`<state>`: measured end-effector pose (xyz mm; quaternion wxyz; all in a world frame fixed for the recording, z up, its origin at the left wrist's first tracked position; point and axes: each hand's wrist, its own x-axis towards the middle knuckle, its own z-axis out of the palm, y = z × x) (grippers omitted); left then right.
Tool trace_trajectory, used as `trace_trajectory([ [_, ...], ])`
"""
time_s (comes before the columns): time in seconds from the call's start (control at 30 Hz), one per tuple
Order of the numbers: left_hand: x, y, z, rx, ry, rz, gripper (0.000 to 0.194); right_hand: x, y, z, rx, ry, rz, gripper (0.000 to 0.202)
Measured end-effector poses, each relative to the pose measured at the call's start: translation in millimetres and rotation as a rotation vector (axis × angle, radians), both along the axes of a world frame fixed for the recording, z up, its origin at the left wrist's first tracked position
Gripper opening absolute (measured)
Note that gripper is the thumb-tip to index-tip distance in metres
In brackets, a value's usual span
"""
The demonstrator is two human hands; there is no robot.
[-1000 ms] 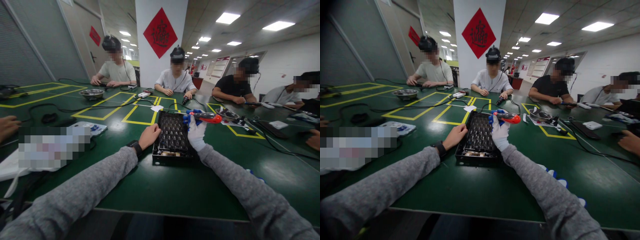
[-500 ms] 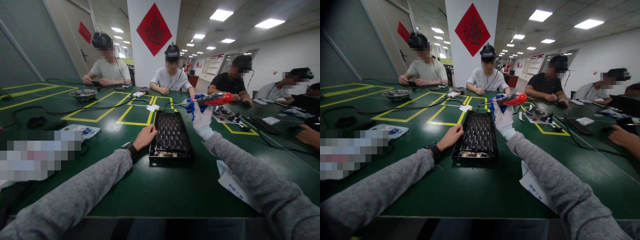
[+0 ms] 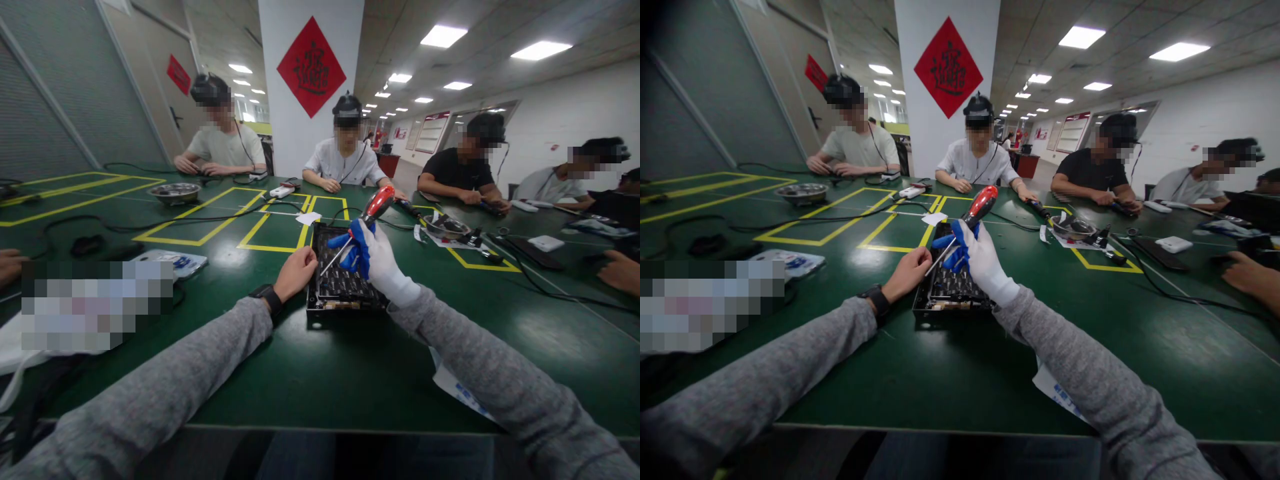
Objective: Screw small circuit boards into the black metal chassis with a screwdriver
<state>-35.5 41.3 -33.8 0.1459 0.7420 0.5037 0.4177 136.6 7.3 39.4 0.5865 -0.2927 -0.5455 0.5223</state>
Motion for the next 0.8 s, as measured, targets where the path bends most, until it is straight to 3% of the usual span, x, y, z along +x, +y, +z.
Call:
trace_trajectory([
  [0.1, 2, -16, 8.5, 0.061, -0.102, -0.177, 0.026, 2, 7, -15.9, -0.071, 0.072, -0.035, 0.035],
  [0.17, 4, -27, 11.6, 0.01, -0.137, -0.327, 0.034, 3, 9, -24.9, -0.098, 0.096, -0.03, 0.038],
  [0.23, 5, -33, 12.0, -0.082, -0.112, -0.449, 0.029, 4, 11, -29.8, -0.104, 0.122, 0.017, 0.04],
  [0.43, -1, -29, 13.5, -0.183, -0.066, -0.621, 0.033, 2, 10, -29.8, -0.244, 0.145, 0.248, 0.038],
  [0.53, -2, -30, 15.9, -0.166, 0.0, -0.666, 0.03, 2, 8, -31.4, -0.217, 0.122, 0.254, 0.035],
  [0.63, 0, -32, 14.8, -0.171, -0.065, -0.619, 0.024, 0, 5, -32.1, -0.193, 0.111, 0.22, 0.036],
  [0.8, -1, -32, 13.8, -0.24, -0.139, -0.64, 0.024, 1, 7, -27.6, -0.315, 0.137, 0.194, 0.03],
])
